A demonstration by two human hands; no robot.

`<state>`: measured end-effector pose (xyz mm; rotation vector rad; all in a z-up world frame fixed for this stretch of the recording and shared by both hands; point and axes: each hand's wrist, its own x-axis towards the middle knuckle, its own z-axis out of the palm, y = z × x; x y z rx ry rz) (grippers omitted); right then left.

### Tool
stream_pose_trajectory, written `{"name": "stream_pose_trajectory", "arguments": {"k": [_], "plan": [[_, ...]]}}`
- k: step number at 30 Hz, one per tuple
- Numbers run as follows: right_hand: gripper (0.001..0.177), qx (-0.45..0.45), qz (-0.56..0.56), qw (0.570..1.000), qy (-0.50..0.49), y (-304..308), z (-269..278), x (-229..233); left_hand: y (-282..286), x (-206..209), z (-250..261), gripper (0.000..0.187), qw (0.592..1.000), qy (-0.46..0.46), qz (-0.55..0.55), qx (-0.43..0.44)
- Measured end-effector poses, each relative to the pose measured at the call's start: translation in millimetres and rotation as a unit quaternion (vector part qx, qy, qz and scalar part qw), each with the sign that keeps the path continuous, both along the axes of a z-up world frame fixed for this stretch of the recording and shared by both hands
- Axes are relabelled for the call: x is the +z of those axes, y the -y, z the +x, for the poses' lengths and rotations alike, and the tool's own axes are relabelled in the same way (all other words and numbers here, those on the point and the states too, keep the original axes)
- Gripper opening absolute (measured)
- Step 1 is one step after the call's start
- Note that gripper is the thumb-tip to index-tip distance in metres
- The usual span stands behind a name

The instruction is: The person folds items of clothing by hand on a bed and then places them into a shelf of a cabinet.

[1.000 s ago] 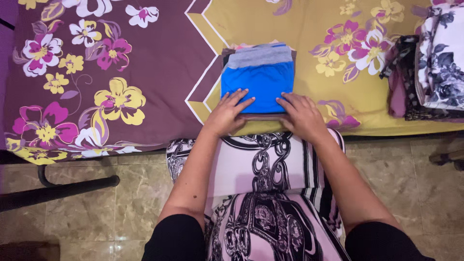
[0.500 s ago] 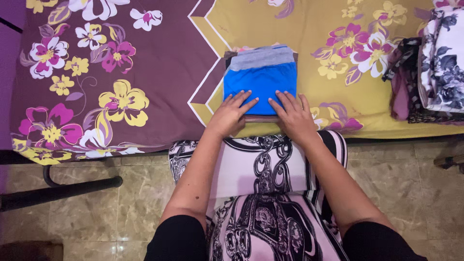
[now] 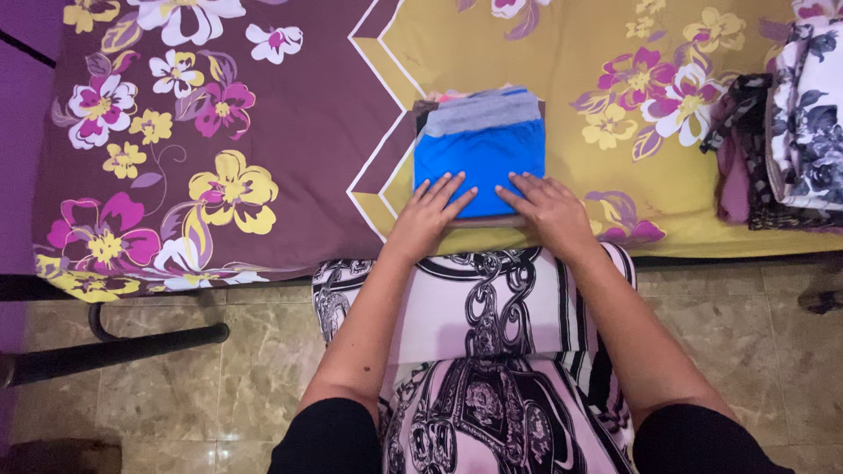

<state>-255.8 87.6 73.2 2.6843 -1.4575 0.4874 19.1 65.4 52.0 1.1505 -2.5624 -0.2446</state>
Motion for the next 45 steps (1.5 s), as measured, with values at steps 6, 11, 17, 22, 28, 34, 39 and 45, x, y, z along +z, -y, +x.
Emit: {"name": "stream_pose_trajectory", "arguments": {"k": [6, 11, 17, 22, 28, 34, 39, 45], "plan": [[0.071, 0.011, 0.059, 0.998, 0.011, -5.1, -3.1, 1.1, -10.6, 10.9, 4.8, 0.077, 0.999, 0.018, -0.006, 0.034], [0.054, -0.026, 0.07, 0.995, 0.061, 10.5, -3.6, 9.9, 0.5, 19.3, -8.9, 0.06, 0.996, -0.057, 0.047, 0.051], [0.068, -0.145, 0.024, 0.98, 0.134, 57.3, 28.8, -16.2, 37.9, 8.6, -34.7, 0.066, 0.983, -0.093, -0.029, 0.154], [0.08, -0.238, 0.119, 0.958, 0.108, 72.3, 37.7, -42.3, 57.0, -14.0, -38.4, 0.078, 0.974, -0.067, 0.016, 0.216], [0.079, -0.19, 0.134, 0.952, 0.201, 79.8, 30.8, -66.0, 63.7, -27.1, -38.1, 0.083, 0.968, -0.07, 0.077, 0.228], [0.074, -0.163, 0.084, 0.947, 0.265, 81.4, 15.7, -84.5, 65.9, -55.3, -20.7, 0.09, 0.929, -0.307, -0.019, 0.205], [0.073, -0.225, 0.164, 0.903, 0.328, 79.5, 6.7, -92.3, 75.9, -85.3, -15.3, 0.086, 0.839, -0.352, 0.199, 0.364], [0.083, -0.274, 0.208, 0.863, 0.369, 88.2, -3.5, -116.3, 112.0, -126.3, -7.1, 0.091, 0.825, -0.295, 0.258, 0.406]]}}
